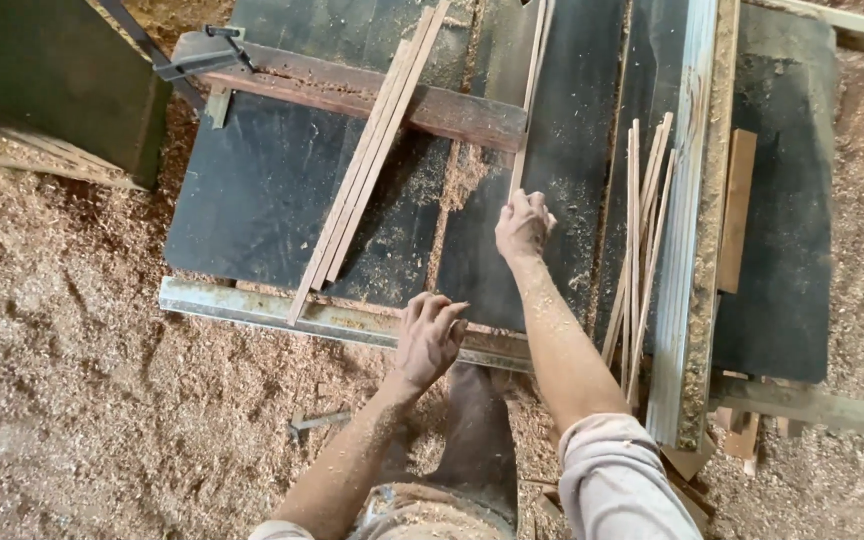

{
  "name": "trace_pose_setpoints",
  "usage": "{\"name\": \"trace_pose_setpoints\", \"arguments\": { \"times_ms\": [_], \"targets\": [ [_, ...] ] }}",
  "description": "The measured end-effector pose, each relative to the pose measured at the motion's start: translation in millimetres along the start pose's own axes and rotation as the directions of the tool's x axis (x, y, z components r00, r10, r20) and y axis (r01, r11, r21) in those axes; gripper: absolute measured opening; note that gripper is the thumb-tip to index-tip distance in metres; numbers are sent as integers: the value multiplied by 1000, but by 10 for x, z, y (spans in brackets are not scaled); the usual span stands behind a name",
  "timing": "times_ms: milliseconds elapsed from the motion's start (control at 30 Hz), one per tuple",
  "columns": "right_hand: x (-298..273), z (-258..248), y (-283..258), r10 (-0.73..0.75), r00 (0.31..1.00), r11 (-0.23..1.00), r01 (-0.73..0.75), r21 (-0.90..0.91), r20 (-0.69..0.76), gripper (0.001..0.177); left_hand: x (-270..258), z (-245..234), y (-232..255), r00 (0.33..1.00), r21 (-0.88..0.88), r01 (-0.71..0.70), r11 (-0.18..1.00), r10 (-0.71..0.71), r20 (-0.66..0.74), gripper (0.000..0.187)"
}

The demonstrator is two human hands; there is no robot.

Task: Handling and organizing thin wood strips on a table saw workbench after cutting.

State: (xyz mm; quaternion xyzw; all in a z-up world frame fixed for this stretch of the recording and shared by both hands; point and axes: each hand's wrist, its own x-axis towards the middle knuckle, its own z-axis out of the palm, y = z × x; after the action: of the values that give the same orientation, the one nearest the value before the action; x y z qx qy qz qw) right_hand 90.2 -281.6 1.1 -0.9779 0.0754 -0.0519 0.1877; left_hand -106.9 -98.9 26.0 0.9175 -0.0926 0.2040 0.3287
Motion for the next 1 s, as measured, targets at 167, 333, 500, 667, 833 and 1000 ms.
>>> {"name": "trace_pose_setpoints", "arguments": {
  "times_ms": [167, 333, 500, 667, 833, 1000],
  "targets": [
    [-1128, -120, 6, 10, 999, 999, -8, 45, -36, 10, 156, 144, -93, 997, -15, -73, 997, 73, -15, 25],
    [-2898, -422, -11, 18, 1000, 994, -16, 108, -16, 40, 408, 246, -34, 941, -38, -284, 958, 286, 179, 41],
    [-3597, -1777, -320, 322, 881, 715, -466, 521, 345, 39, 560, -36, 202, 661, -123, -597, 793, 573, 484, 43],
    [-3771, -2467, 520, -212, 963, -242, -215, 946, 164, 36, 724, -581, 1043, 568, -305, -691, 655, 753, 332, 50],
    [-3288, -2031, 105, 296, 942, 843, -335, 421, 157, 57, 844, -662, 1802, 932, -677, -194, 710, 349, 99, 16],
    [-3731, -1275, -136, 347, 869, 583, -494, 645, 352, 43, 905, -115, 1270, 754, -387, 538, 748, -222, 618, 22]
  ]
}}
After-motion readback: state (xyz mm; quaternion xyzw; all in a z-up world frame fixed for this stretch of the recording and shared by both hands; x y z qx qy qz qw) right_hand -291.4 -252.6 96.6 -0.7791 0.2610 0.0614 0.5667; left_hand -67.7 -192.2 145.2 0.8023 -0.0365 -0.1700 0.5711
